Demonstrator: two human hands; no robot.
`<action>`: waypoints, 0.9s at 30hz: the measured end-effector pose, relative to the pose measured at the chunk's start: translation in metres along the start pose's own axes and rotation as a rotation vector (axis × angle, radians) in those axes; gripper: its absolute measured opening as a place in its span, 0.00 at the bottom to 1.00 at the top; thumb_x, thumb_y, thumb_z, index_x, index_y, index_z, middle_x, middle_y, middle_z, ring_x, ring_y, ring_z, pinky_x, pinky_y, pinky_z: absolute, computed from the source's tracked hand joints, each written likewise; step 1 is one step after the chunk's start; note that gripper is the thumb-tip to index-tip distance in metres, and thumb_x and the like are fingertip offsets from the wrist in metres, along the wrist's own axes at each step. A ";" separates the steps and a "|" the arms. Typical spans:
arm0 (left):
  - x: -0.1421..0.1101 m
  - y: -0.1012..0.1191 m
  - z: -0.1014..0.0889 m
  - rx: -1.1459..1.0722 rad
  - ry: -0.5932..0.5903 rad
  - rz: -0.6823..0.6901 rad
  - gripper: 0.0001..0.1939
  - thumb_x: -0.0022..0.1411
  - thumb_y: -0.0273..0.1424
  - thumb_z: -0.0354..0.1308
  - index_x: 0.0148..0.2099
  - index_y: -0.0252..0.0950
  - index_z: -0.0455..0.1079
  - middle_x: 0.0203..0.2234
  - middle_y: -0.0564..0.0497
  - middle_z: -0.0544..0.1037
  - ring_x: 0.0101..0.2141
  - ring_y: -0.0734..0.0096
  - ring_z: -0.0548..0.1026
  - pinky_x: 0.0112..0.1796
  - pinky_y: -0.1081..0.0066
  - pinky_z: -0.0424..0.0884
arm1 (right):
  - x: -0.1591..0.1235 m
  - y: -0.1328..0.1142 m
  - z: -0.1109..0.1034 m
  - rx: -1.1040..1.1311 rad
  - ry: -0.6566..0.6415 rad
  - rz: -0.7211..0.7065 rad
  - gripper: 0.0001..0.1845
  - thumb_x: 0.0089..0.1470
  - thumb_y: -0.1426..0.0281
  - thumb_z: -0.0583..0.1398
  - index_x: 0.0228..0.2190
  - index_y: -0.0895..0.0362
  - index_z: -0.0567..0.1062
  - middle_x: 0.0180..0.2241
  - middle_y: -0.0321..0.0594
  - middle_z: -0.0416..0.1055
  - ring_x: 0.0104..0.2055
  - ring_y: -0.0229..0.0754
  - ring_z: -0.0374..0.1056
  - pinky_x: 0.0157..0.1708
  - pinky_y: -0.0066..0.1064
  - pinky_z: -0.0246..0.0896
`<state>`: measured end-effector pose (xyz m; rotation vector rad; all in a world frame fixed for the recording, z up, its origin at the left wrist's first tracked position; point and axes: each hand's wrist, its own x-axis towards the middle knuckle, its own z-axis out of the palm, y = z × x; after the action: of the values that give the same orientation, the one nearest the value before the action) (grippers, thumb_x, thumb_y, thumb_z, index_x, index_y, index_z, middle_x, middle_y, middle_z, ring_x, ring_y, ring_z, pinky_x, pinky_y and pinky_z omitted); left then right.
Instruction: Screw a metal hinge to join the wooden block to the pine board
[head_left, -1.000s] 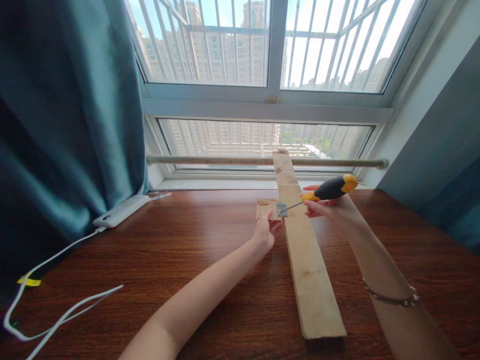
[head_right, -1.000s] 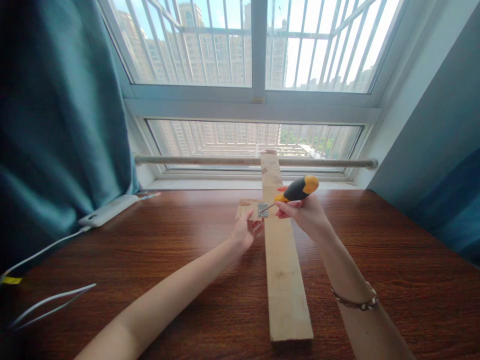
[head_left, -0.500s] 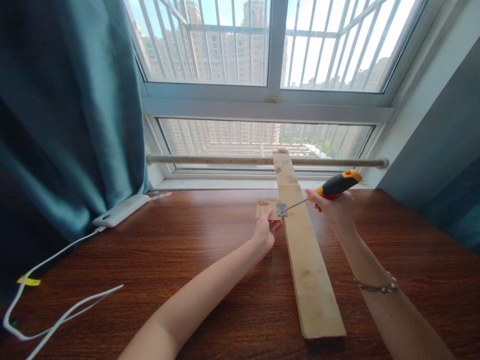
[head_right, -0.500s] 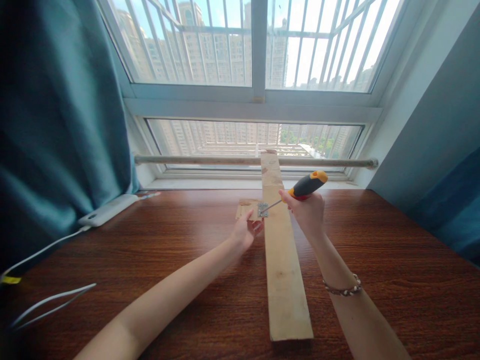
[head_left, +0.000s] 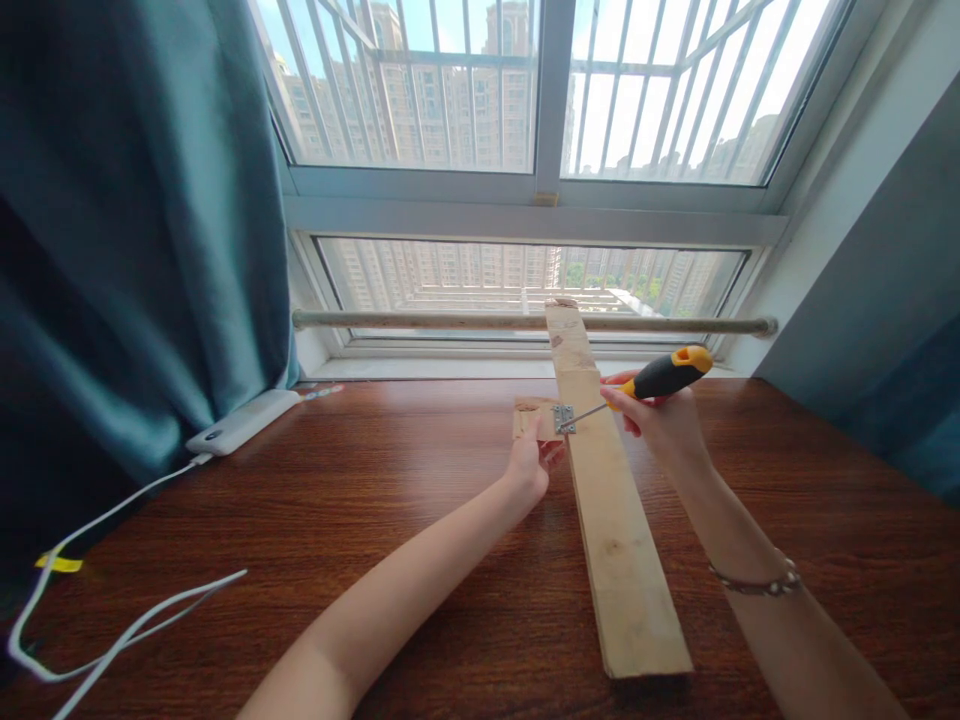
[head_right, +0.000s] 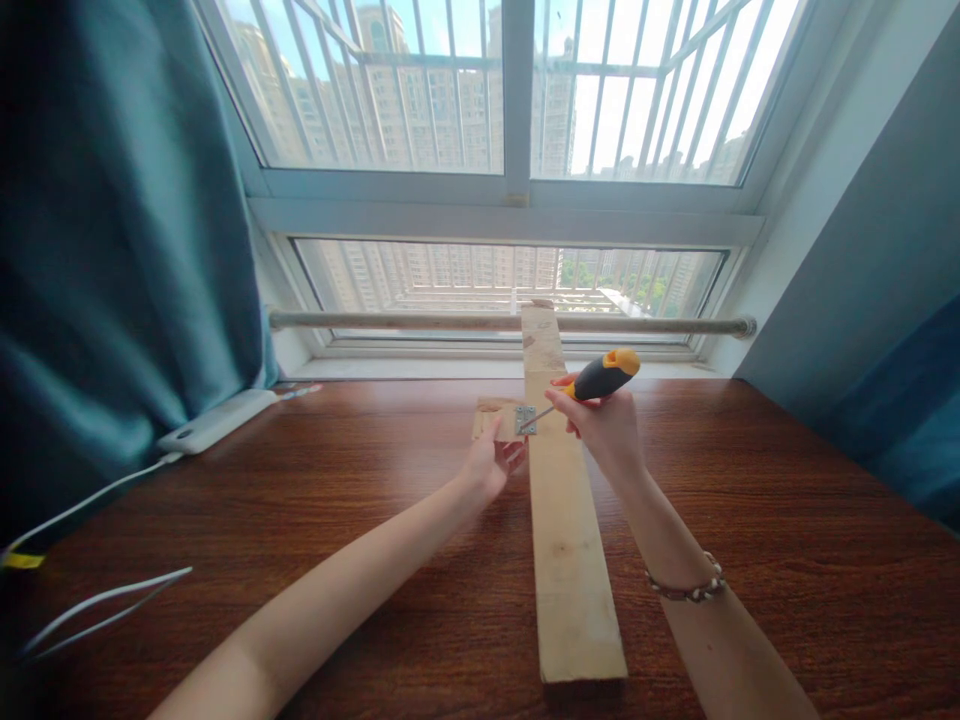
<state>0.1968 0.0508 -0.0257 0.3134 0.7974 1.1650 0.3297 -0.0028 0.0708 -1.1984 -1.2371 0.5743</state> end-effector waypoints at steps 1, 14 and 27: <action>0.000 0.000 0.000 0.002 0.007 0.001 0.10 0.57 0.35 0.55 0.36 0.32 0.68 0.23 0.51 0.74 0.20 0.76 0.70 0.22 0.76 0.63 | 0.000 -0.002 -0.001 0.047 -0.035 0.022 0.15 0.39 0.62 0.66 0.28 0.60 0.75 0.18 0.35 0.68 0.14 0.31 0.57 0.12 0.23 0.50; -0.001 0.000 0.001 0.011 0.048 -0.006 0.11 0.59 0.36 0.54 0.38 0.32 0.68 0.25 0.51 0.74 0.19 0.77 0.70 0.22 0.76 0.65 | 0.005 -0.009 -0.016 0.077 -0.122 0.144 0.18 0.31 0.64 0.69 0.26 0.63 0.75 0.23 0.42 0.73 0.21 0.40 0.69 0.21 0.30 0.67; -0.002 0.000 0.002 0.008 0.045 0.005 0.10 0.59 0.35 0.54 0.37 0.33 0.68 0.25 0.51 0.74 0.19 0.77 0.69 0.22 0.76 0.65 | 0.002 -0.004 -0.002 0.068 0.019 0.034 0.16 0.39 0.65 0.64 0.32 0.61 0.73 0.20 0.37 0.71 0.12 0.32 0.57 0.10 0.24 0.50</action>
<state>0.1976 0.0496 -0.0238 0.2968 0.8412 1.1771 0.3314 -0.0035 0.0759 -1.1668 -1.1747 0.6240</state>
